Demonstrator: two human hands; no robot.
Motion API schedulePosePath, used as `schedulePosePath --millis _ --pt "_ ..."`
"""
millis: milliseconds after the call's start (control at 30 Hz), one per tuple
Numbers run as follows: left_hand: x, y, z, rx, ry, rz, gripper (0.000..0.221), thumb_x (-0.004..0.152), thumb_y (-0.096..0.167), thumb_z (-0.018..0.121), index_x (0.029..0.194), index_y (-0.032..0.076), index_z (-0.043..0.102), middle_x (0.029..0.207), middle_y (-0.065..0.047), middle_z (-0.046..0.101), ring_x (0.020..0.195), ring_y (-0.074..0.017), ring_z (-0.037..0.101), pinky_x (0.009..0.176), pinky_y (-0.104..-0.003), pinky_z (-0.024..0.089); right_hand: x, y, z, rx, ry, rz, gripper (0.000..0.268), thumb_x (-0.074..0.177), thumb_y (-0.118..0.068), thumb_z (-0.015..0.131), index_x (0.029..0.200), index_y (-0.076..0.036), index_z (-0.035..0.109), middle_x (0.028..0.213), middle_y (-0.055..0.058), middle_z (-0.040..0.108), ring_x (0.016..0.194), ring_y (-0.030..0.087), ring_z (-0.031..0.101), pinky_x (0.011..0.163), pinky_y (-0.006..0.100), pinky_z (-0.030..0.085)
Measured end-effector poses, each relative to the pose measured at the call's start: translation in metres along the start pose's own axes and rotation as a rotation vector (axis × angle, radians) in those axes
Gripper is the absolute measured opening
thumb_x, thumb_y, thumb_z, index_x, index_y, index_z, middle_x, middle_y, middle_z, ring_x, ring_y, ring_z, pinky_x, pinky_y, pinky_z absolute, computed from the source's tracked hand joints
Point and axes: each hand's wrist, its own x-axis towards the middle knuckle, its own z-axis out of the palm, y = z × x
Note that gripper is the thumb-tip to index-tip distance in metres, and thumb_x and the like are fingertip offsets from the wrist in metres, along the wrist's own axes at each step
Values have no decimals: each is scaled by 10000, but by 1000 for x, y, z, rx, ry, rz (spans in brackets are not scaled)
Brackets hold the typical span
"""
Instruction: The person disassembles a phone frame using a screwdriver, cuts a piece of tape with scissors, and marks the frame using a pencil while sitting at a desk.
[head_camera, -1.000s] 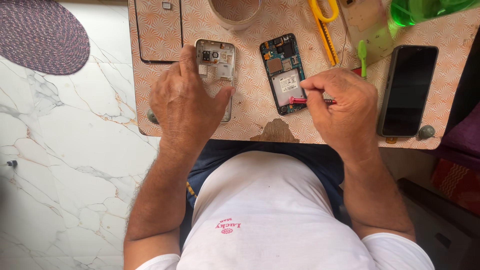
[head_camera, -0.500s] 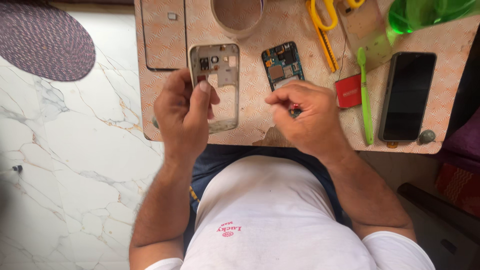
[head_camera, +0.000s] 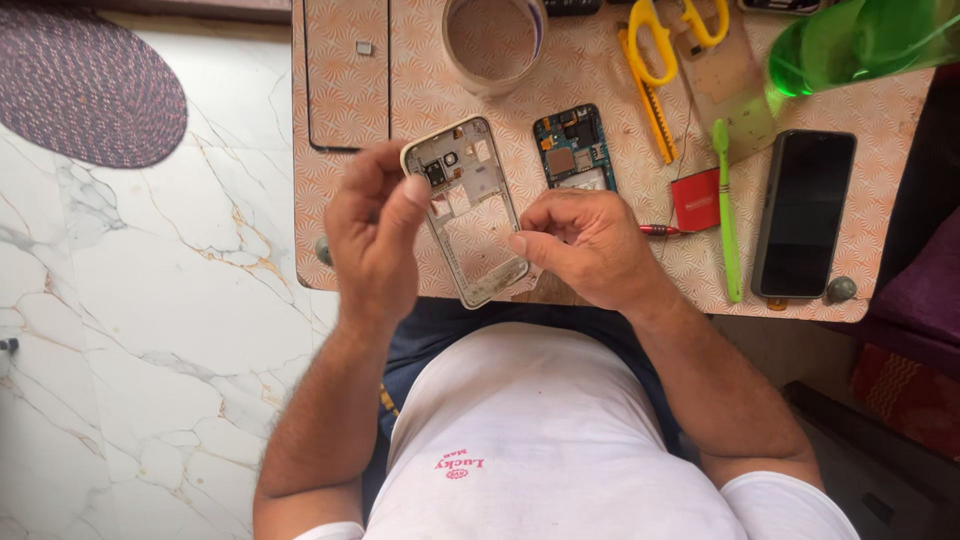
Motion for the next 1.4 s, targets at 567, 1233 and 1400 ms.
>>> schedulePosePath --millis 567,1233,1400 --pt "28 13 -19 1156 22 87 137 946 160 689 1017 58 747 739 -125 700 678 -312 700 652 -447 531 11 -18 16 -896 -18 -456 88 872 -104 724 952 -67 719 899 133 710 879 342 694 808 450 551" --pt "23 30 2 948 -70 211 299 867 130 822 1116 23 696 1043 -93 699 714 -185 686 658 -346 557 97 -75 -33 -1127 156 -634 147 899 -147 832 1011 -92 755 1026 92 640 910 272 679 764 398 525" --pt "33 17 7 428 -78 148 405 904 161 788 1231 -2 613 1115 -46 665 689 -69 605 602 -242 532 51 -77 -19 -593 168 -574 240 890 -152 863 894 -24 660 832 45 623 709 144 602 619 300 471"
